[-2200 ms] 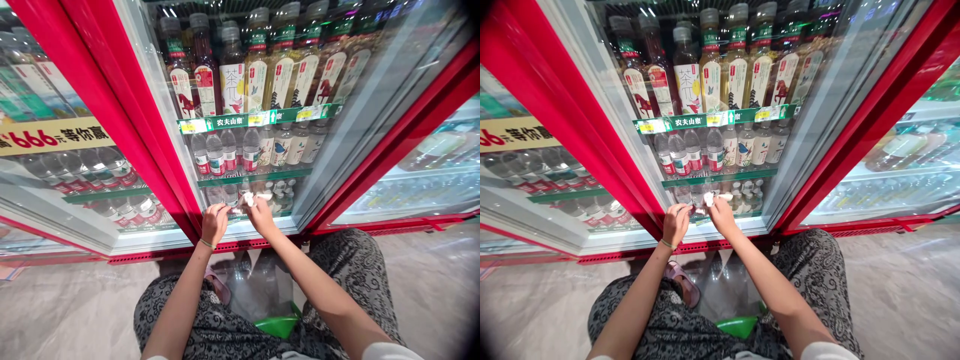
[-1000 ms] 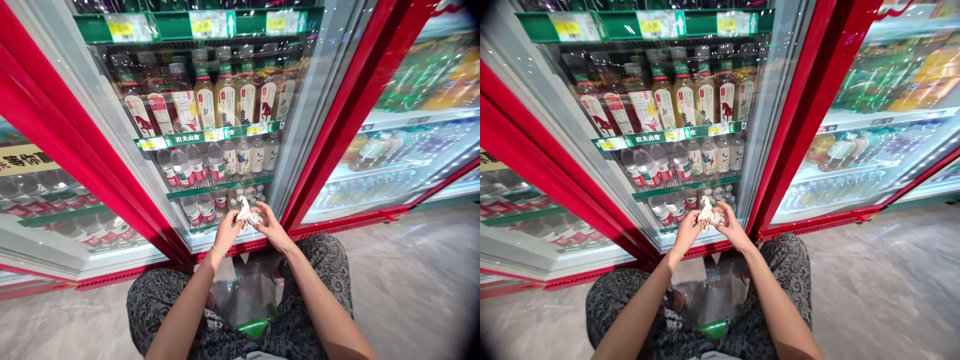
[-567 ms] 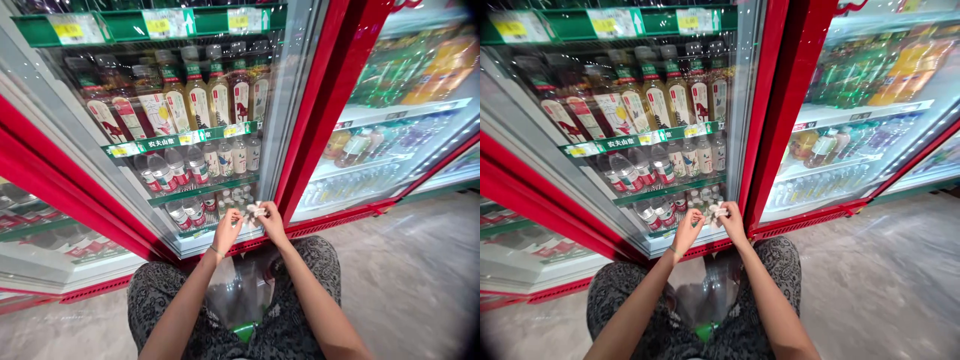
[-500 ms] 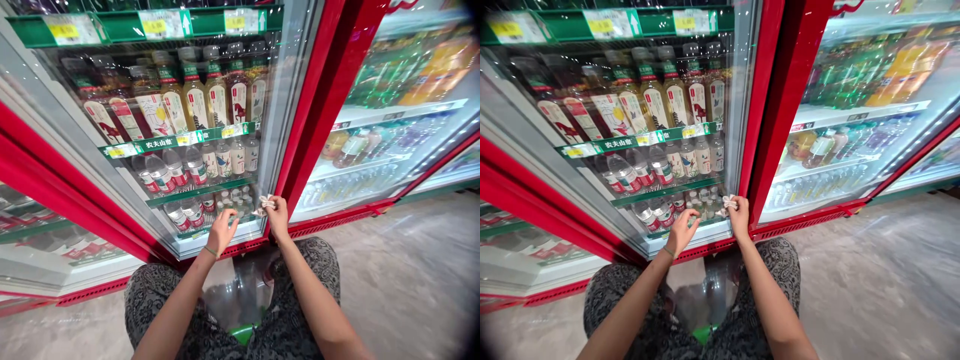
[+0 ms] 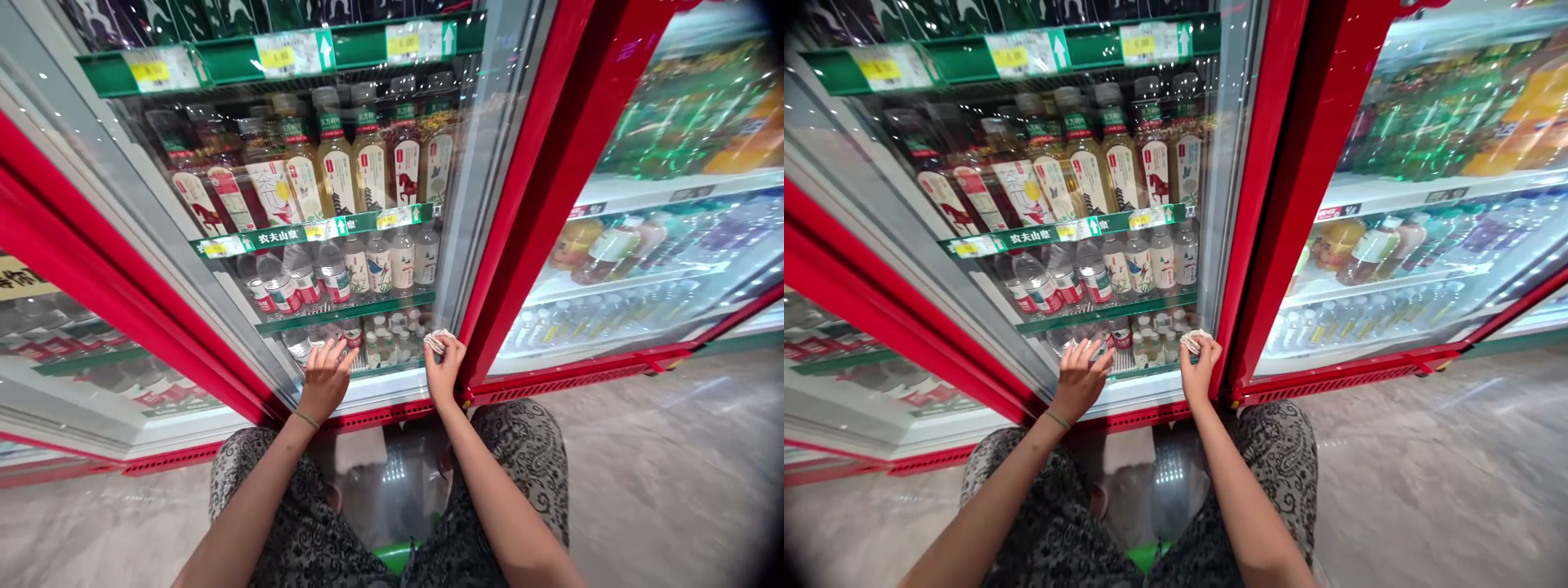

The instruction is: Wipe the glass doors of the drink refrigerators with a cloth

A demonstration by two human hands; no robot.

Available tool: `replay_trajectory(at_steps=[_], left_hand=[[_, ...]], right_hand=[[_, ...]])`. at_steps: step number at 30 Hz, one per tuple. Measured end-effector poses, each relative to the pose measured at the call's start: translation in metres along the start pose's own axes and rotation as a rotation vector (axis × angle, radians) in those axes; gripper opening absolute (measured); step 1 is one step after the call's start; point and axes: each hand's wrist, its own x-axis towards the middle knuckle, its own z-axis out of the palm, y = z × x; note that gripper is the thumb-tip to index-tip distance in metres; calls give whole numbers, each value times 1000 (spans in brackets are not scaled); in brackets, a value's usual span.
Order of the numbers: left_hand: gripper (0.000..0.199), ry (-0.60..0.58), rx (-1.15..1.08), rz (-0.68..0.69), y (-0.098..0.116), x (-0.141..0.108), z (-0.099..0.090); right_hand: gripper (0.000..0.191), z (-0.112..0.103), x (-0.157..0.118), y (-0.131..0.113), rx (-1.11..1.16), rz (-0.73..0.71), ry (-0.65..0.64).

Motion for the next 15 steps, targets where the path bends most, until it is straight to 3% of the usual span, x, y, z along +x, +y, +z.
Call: replay_trajectory(at_steps=[5, 8, 10, 13, 15], left_hand=[[68, -80, 12, 34, 3, -32, 26], [69, -130, 19, 54, -6, -42, 27], [67, -115, 39, 18, -13, -46, 22], [61, -45, 74, -56, -17, -48, 19], [59, -20, 74, -63, -12, -47, 22]], right_hand=[[18, 27, -36, -24, 42, -203, -359], [22, 22, -34, -24, 54, -258, -449], [23, 8, -14, -15, 19, -218, -366], [21, -9, 22, 0, -52, -76, -72], [21, -9, 29, 6, -89, -25, 81]])
